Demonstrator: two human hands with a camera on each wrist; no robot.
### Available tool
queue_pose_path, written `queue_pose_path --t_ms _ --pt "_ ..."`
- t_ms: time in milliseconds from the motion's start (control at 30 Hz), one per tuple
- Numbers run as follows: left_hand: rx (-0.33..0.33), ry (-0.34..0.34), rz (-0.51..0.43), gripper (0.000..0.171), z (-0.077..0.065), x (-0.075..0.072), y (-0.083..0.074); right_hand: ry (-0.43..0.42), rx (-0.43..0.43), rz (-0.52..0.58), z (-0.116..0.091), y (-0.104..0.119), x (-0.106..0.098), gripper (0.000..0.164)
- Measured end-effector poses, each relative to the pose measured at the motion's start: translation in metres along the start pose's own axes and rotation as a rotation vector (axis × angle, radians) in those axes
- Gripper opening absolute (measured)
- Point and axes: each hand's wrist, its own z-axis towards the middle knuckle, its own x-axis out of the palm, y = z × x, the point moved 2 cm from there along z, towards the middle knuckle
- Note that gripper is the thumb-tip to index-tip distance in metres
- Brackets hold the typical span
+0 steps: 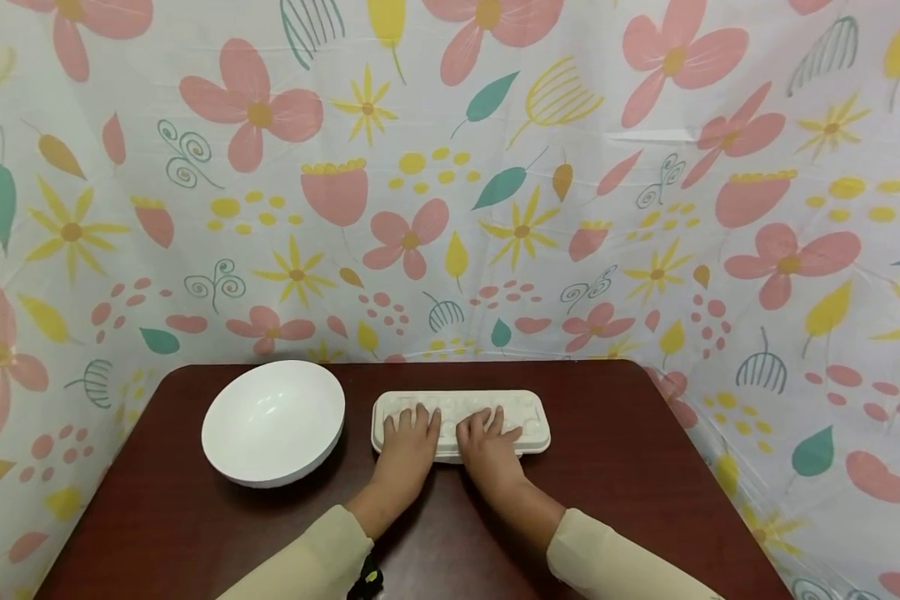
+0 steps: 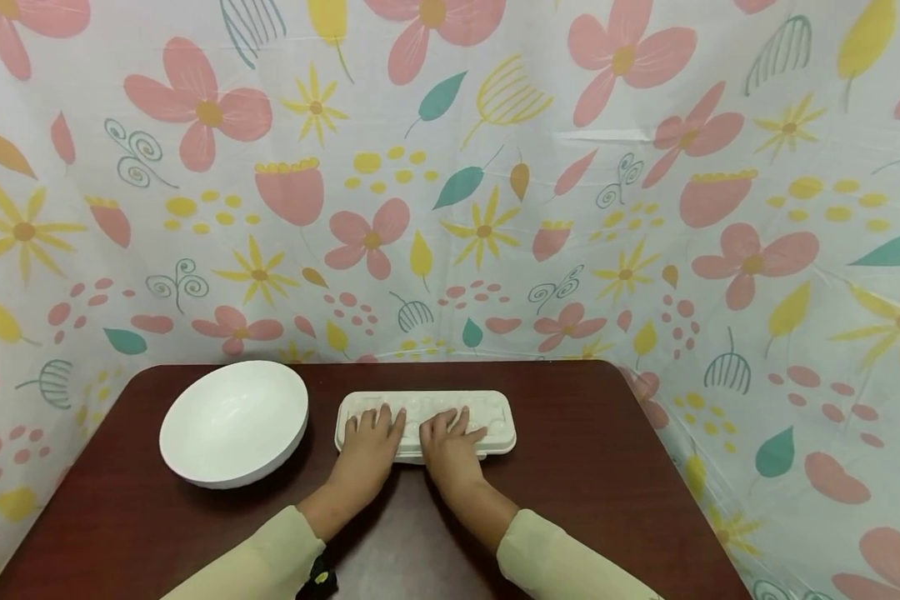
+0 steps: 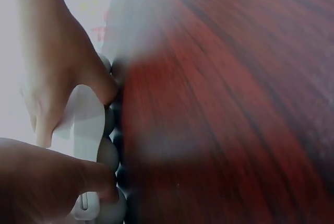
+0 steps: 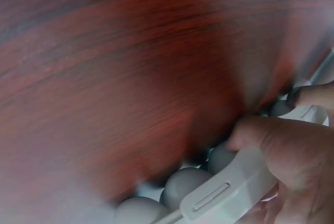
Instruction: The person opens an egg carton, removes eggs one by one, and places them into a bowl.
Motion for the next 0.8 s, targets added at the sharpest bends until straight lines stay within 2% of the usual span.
queue_pose_path --t_ms 233,500,800 --pt "0.009 0.014 0.109 0.044 0.002 -0.002 -0.005 -0.07 0.056 0.034 0.003 0.001 -0.001 0.034" --pt "0.007 0.043 0.198 0.043 0.004 -0.001 -0.012 -0.05 0.087 0.05 0.002 0.002 -0.003 0.033" --pt "-0.005 0.035 0.293 0.042 0.001 0.001 -0.015 -0.042 0.103 0.05 0.001 0.006 -0.004 0.035"
